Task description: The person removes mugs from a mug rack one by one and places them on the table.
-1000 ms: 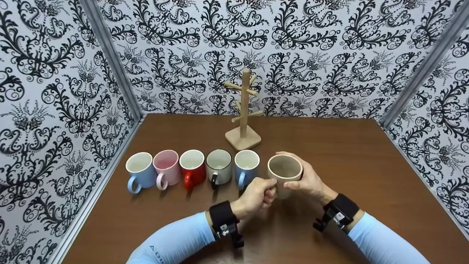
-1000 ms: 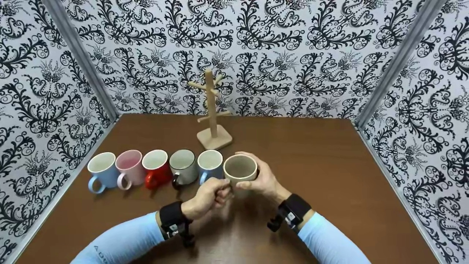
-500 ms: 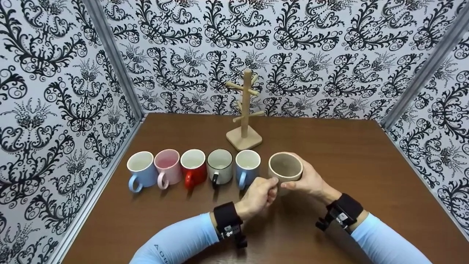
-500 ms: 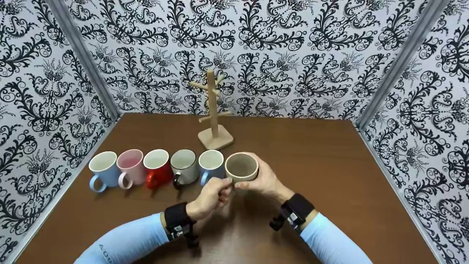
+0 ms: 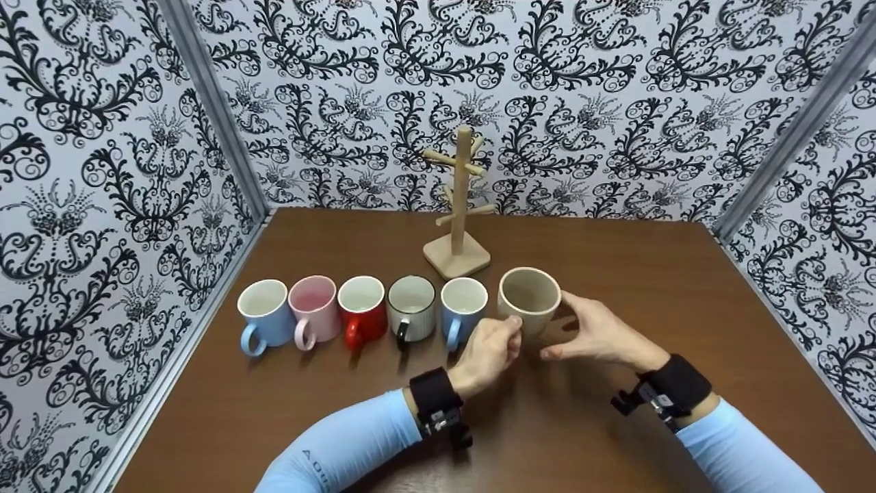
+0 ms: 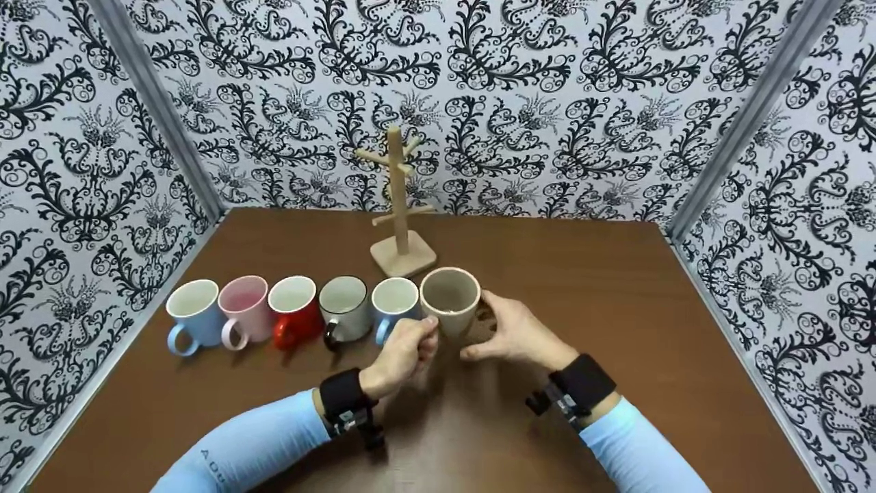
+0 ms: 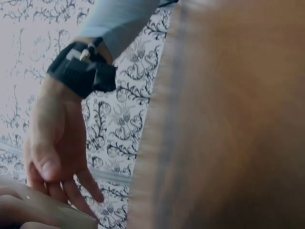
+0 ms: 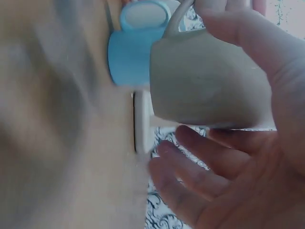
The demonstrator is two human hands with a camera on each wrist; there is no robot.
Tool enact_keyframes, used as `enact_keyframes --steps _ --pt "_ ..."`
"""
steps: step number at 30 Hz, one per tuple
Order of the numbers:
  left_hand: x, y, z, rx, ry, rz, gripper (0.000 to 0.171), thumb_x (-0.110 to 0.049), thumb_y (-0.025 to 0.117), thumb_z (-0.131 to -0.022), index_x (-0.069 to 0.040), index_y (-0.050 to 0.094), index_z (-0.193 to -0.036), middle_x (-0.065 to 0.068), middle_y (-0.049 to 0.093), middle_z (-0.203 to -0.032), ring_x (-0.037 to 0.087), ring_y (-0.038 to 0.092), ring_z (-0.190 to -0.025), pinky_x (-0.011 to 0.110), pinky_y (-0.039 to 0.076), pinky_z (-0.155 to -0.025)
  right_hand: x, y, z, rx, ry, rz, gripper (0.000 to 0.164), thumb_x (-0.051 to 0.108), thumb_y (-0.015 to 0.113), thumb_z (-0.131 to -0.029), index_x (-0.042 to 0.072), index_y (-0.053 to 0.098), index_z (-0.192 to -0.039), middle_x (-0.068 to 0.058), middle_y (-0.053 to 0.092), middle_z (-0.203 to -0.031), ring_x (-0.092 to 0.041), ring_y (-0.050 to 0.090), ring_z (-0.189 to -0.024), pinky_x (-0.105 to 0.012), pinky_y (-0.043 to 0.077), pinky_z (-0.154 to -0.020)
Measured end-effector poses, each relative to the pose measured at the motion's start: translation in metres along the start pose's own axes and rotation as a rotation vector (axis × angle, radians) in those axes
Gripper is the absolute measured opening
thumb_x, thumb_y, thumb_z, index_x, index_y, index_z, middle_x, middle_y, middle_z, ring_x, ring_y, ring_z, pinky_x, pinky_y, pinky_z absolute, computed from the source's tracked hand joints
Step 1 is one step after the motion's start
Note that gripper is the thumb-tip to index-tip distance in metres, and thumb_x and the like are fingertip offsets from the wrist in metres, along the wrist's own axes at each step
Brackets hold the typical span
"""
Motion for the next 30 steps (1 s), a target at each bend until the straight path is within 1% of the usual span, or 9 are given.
enact_keyframes --steps 2,5,9,13,15,19,21,23,30 --pt "0.002 -0.001 -0.004 -0.026 -0.002 -0.01 0.053 -0.025 0.044 -0.109 -0.015 0.047 -0.057 -0.009 0.038 -0.05 0.006 0.03 -0.044 0.022 0.022 -0.044 -0.002 -0.003 0.002 0.022 0.029 0.057 0.092 0.038 0.098 -0.072 0.005 0.056 -0.146 -0.013 0.071 -0.126 -0.04 0.069 -0.112 -0.057 0.058 -0.092" --pt "0.006 -0.001 -0.008 -0.057 -0.01 -0.04 0.053 -0.025 0.044 -0.109 -0.015 0.05 -0.057 -0.009 0.042 -0.05 0.006 0.033 -0.044 0.022 0.024 -0.044 -0.007 -0.005 0.004 0.037 0.045 0.115 0.087 0.04 0.097 -0.073 0.003 0.059 -0.142 -0.016 0.071 -0.125 -0.04 0.07 -0.111 -0.057 0.059 -0.092" --pt "0.011 -0.001 -0.01 -0.081 -0.018 -0.046 0.054 -0.025 0.046 -0.109 -0.008 0.049 -0.058 -0.008 0.042 -0.05 0.006 0.034 -0.046 0.022 0.026 -0.046 -0.011 -0.008 0.007 0.016 0.04 0.196 0.076 0.037 0.097 -0.074 0.002 0.065 -0.133 -0.017 0.072 -0.122 -0.037 0.071 -0.106 -0.054 0.059 -0.089" --pt "0.017 0.001 -0.012 -0.109 -0.012 -0.064 0.056 -0.024 0.046 -0.109 -0.002 0.048 -0.058 -0.007 0.041 -0.05 0.007 0.034 -0.047 0.022 0.026 -0.048 -0.011 -0.013 0.011 -0.005 0.038 0.273 0.071 0.035 0.097 -0.073 0.0 0.069 -0.129 -0.017 0.074 -0.121 -0.038 0.071 -0.104 -0.054 0.059 -0.088" --pt "0.02 0.002 -0.014 -0.125 -0.017 -0.064 0.056 -0.024 0.045 -0.109 -0.004 0.046 -0.056 -0.008 0.04 -0.05 0.007 0.034 -0.047 0.022 0.026 -0.048 -0.011 -0.015 0.013 -0.009 0.035 0.305 0.07 0.034 0.097 -0.073 -0.001 0.07 -0.127 -0.016 0.075 -0.121 -0.039 0.071 -0.104 -0.054 0.059 -0.088" --pt "0.027 0.004 -0.015 -0.163 -0.041 -0.055 0.055 -0.026 0.045 -0.108 -0.011 0.046 -0.055 -0.009 0.04 -0.05 0.007 0.034 -0.047 0.022 0.026 -0.048 -0.011 -0.018 0.018 -0.008 0.038 0.376 0.068 0.034 0.097 -0.073 0.0 0.071 -0.126 -0.015 0.075 -0.12 -0.037 0.071 -0.103 -0.05 0.058 -0.085" --pt "0.029 0.004 -0.016 -0.181 -0.048 -0.074 0.055 -0.026 0.045 -0.108 -0.014 0.046 -0.054 -0.009 0.041 -0.051 0.007 0.035 -0.048 0.023 0.027 -0.049 -0.012 -0.018 0.019 0.002 0.044 0.399 0.069 0.035 0.097 -0.073 0.001 0.071 -0.126 -0.014 0.075 -0.12 -0.036 0.071 -0.103 -0.048 0.058 -0.084" --pt "0.032 0.004 -0.016 -0.193 -0.054 -0.091 0.056 -0.027 0.045 -0.108 -0.015 0.046 -0.054 -0.009 0.042 -0.051 0.008 0.036 -0.049 0.023 0.027 -0.049 -0.014 -0.018 0.021 0.016 0.055 0.406 0.07 0.036 0.097 -0.073 0.001 0.07 -0.127 -0.014 0.075 -0.12 -0.036 0.071 -0.103 -0.048 0.058 -0.084" --pt "0.041 0.005 -0.017 -0.2 -0.064 -0.111 0.058 -0.03 0.044 -0.109 -0.02 0.041 -0.052 -0.009 0.039 -0.051 0.008 0.033 -0.048 0.024 0.025 -0.05 -0.016 -0.016 0.023 0.039 0.078 0.386 0.07 0.037 0.097 -0.073 0.002 0.07 -0.127 -0.014 0.074 -0.12 -0.036 0.07 -0.103 -0.047 0.058 -0.084"
Point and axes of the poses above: each hand's wrist, its own z-axis away from the middle knuckle, its own y-axis out of the palm, x = y × z, the point moved 3 cm from there along -z, towards the middle knuckle
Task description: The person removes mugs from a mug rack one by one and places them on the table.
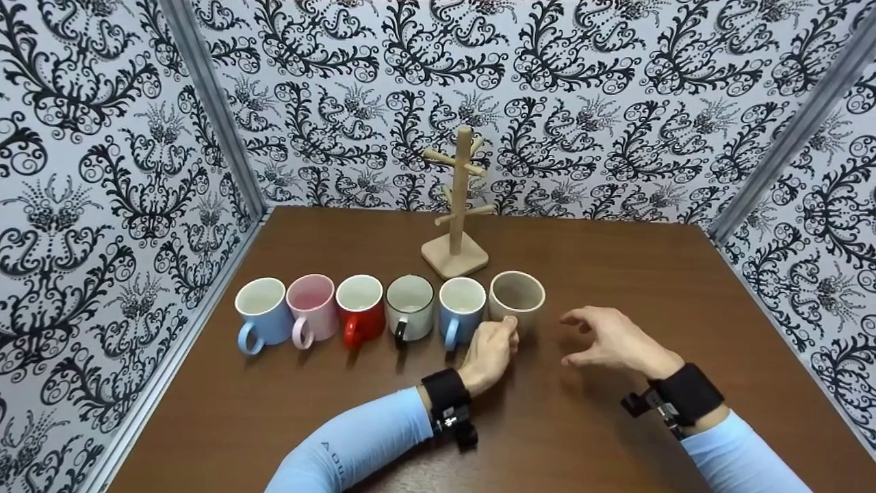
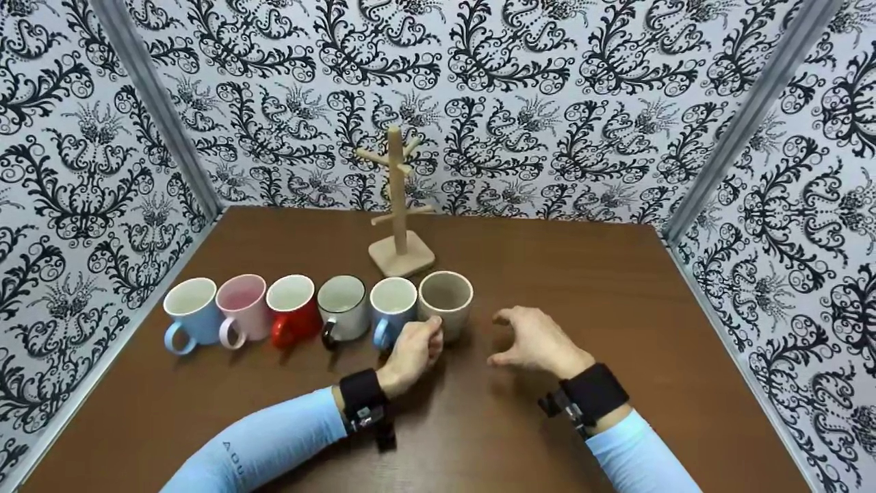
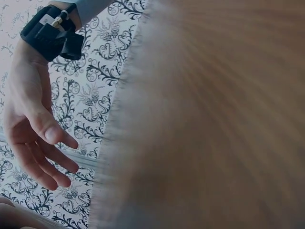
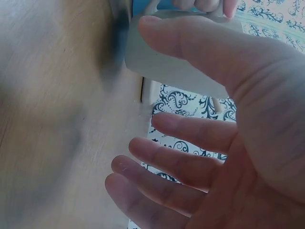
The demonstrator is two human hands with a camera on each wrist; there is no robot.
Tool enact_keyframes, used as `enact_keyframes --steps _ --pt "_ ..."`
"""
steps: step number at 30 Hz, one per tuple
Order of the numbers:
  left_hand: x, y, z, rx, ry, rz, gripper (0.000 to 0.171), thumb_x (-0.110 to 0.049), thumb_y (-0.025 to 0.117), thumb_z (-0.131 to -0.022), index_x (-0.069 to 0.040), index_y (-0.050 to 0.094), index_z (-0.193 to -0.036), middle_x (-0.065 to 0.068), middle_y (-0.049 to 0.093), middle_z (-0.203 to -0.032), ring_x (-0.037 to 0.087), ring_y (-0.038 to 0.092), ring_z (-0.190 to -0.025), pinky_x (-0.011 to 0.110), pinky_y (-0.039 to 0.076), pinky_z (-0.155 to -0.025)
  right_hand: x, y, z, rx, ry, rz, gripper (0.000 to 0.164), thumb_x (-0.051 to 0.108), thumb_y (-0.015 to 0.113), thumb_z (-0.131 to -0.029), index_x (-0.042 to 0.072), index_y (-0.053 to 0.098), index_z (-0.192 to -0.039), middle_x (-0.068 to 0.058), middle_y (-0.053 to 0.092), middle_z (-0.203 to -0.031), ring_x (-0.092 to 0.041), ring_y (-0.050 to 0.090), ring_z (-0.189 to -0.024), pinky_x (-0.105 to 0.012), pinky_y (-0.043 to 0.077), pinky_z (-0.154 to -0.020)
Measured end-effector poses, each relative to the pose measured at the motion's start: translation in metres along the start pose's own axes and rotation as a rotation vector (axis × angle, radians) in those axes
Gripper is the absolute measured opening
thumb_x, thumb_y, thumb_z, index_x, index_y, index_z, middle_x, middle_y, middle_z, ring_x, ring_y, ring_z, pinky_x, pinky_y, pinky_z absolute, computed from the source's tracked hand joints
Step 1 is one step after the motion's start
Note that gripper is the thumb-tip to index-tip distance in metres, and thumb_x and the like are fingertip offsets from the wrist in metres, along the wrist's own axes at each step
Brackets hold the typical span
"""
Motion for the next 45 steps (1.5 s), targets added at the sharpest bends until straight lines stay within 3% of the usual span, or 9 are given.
enact_keyframes --steps 10,16,25,31,37,39,42,45 --pt "0.002 -0.005 -0.001 -0.023 0.004 -0.059 0.056 -0.03 0.045 -0.109 -0.019 0.044 -0.054 -0.009 0.043 -0.054 0.007 0.037 -0.051 0.024 0.029 -0.054 0.0 0.001 0.0 0.002 -0.012 0.001 0.069 0.037 0.097 -0.073 0.002 0.07 -0.127 -0.013 0.074 -0.117 -0.035 0.07 -0.101 -0.046 0.058 -0.084" --pt "0.005 -0.007 0.002 -0.031 -0.03 -0.078 0.055 -0.032 0.045 -0.108 -0.02 0.045 -0.054 -0.01 0.043 -0.055 0.007 0.04 -0.052 0.024 0.031 -0.055 0.003 0.004 0.0 0.006 -0.021 -0.018 0.068 0.036 0.097 -0.073 0.003 0.071 -0.126 -0.013 0.074 -0.117 -0.036 0.071 -0.101 -0.048 0.058 -0.084" --pt "0.008 -0.004 0.001 0.071 -0.184 0.106 0.053 -0.034 0.045 -0.108 -0.018 0.041 -0.057 -0.007 0.034 -0.053 0.008 0.032 -0.046 0.022 0.028 -0.043 0.005 0.005 -0.001 0.006 -0.024 -0.035 0.069 0.038 0.097 -0.073 0.004 0.07 -0.127 -0.013 0.074 -0.118 -0.036 0.071 -0.102 -0.049 0.059 -0.085" --pt "0.008 -0.004 0.001 0.127 -0.28 0.102 0.05 -0.039 0.046 -0.108 -0.015 0.05 -0.064 -0.003 0.05 -0.061 0.009 0.042 -0.046 0.024 0.031 -0.04 0.006 0.007 0.0 0.019 -0.026 -0.071 0.068 0.038 0.096 -0.075 0.002 0.07 -0.127 -0.015 0.074 -0.121 -0.038 0.072 -0.104 -0.053 0.059 -0.087" --pt "0.004 -0.011 0.007 0.104 -0.321 0.168 0.045 -0.04 0.05 -0.109 -0.013 0.066 -0.077 -0.002 0.068 -0.076 0.009 0.059 -0.053 0.023 0.036 -0.044 0.008 0.011 -0.002 0.023 -0.02 -0.096 0.068 0.039 0.095 -0.077 0.002 0.069 -0.128 -0.016 0.073 -0.121 -0.039 0.072 -0.105 -0.055 0.059 -0.088" --pt "0.003 -0.015 0.01 0.087 -0.322 0.193 0.043 -0.04 0.053 -0.108 -0.01 0.071 -0.084 -0.001 0.073 -0.084 0.009 0.064 -0.057 0.023 0.035 -0.045 0.008 0.011 -0.002 0.023 -0.018 -0.099 0.067 0.038 0.095 -0.077 0.002 0.069 -0.127 -0.016 0.073 -0.121 -0.039 0.072 -0.105 -0.055 0.059 -0.088" --pt "-0.001 -0.024 0.013 0.076 -0.27 0.144 0.037 -0.035 0.06 -0.106 -0.004 0.076 -0.093 0.005 0.078 -0.094 0.012 0.069 -0.061 0.024 0.039 -0.045 0.008 0.012 -0.001 0.026 -0.022 -0.093 0.066 0.039 0.094 -0.077 0.003 0.07 -0.127 -0.014 0.074 -0.12 -0.038 0.072 -0.105 -0.054 0.059 -0.088" --pt "-0.007 -0.036 0.018 0.111 -0.161 -0.022 0.026 -0.026 0.068 -0.101 -0.002 0.077 -0.098 0.01 0.077 -0.092 0.017 0.072 -0.063 0.025 0.049 -0.052 0.008 0.013 0.001 0.031 -0.021 -0.087 0.065 0.04 0.094 -0.078 0.003 0.07 -0.125 -0.012 0.074 -0.118 -0.036 0.072 -0.104 -0.051 0.059 -0.088"
Point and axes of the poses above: each hand's wrist, its own z-axis away from the middle knuckle, its own y-axis out of the palm, x = y × z, the point moved 3 cm from there along -z, towards the middle knuckle
